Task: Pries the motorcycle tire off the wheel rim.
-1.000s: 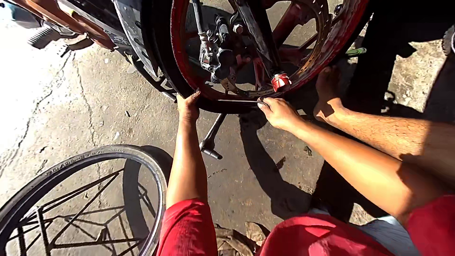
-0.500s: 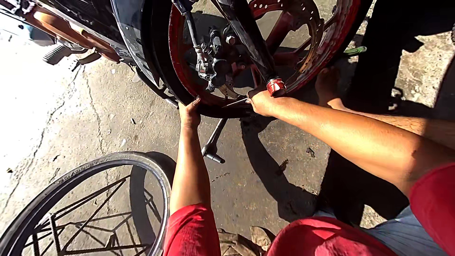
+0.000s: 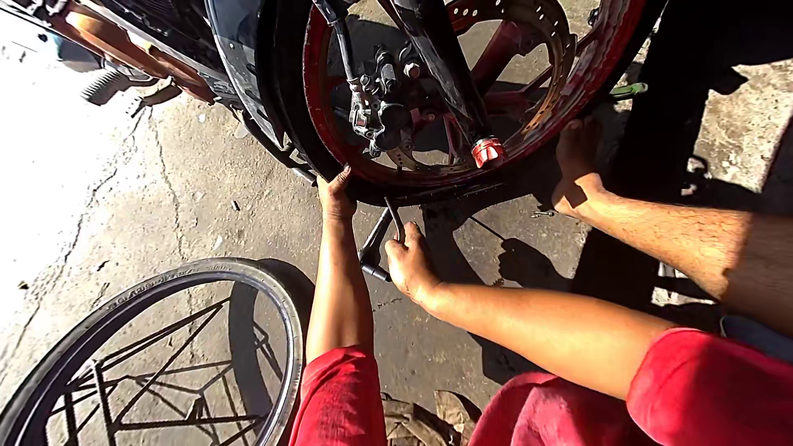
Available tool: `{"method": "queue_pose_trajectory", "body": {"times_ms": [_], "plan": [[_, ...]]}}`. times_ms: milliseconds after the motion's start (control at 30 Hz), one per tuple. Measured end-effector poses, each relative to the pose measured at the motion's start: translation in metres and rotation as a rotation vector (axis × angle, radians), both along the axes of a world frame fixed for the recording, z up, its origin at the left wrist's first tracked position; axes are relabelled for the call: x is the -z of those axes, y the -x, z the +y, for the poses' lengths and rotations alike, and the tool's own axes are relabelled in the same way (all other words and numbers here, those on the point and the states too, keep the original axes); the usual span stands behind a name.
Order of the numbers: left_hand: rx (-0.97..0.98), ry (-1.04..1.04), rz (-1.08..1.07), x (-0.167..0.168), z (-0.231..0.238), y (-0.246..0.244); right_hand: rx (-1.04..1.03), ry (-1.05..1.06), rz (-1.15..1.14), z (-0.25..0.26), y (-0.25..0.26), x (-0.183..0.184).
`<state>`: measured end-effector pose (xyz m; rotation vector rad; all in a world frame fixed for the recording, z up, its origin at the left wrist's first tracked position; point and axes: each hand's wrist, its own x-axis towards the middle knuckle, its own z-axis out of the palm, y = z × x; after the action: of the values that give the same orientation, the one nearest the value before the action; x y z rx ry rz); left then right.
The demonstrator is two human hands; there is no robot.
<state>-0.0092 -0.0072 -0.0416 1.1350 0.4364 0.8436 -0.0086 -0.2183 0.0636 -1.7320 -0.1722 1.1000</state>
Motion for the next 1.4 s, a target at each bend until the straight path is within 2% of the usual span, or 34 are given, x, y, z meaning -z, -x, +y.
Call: {"method": "queue_pose_trajectory", "body": {"times_ms": [267, 333, 433, 533, 600, 667, 733, 800, 967, 1067, 1200, 1300, 1367, 1400], "plan": [[0.013, 0.023, 0.052, -0.006, -0.004, 0.004, -0.118, 0.002, -0.095, -0.014, 0.008, 0.021], [0.019, 0.019, 0.045, -0.012, -0.002, -0.001, -0.118, -0.018, -0.120, -0.013, 0.001, 0.021], [0.027, 0.018, 0.048, -0.010, -0.006, 0.002, -0.113, 0.016, -0.094, -0.009, 0.017, 0.023], [-0.014, -0.004, 0.109, -0.010, -0.010, 0.001, -0.206, 0.164, -0.069, -0.005, 0.040, 0.061], [-0.020, -0.033, 0.142, -0.013, -0.001, -0.001, -0.182, 0.186, -0.054, 0.009, 0.046, 0.089], [-0.003, -0.084, 0.133, -0.018, 0.014, -0.013, -0.144, 0.153, -0.058, 0.024, 0.039, 0.095], [0.046, -0.090, 0.131, -0.006, 0.007, 0.000, -0.120, 0.145, -0.018, 0.016, 0.052, 0.098], [0.051, -0.098, 0.107, -0.006, 0.010, -0.002, -0.152, 0.144, -0.053, 0.014, 0.045, 0.105], [0.074, -0.088, 0.102, -0.010, 0.008, -0.002, -0.311, 0.188, -0.322, -0.003, -0.006, 0.136], [0.083, -0.067, 0.116, -0.011, 0.009, -0.002, -0.373, 0.160, -0.429, -0.023, -0.039, 0.139], [0.093, -0.076, 0.136, -0.011, 0.007, -0.003, -0.723, 0.455, -0.544, -0.083, -0.062, 0.125], [0.087, -0.082, 0.122, -0.012, 0.008, -0.001, -0.942, 0.488, -0.634, -0.125, -0.068, 0.138], [0.092, -0.081, 0.137, -0.011, 0.011, 0.000, -0.969, 0.419, -0.726, -0.148, -0.084, 0.141], [0.099, -0.079, 0.136, -0.011, 0.011, -0.002, -0.879, 0.368, -0.779, -0.159, -0.098, 0.135]]}}
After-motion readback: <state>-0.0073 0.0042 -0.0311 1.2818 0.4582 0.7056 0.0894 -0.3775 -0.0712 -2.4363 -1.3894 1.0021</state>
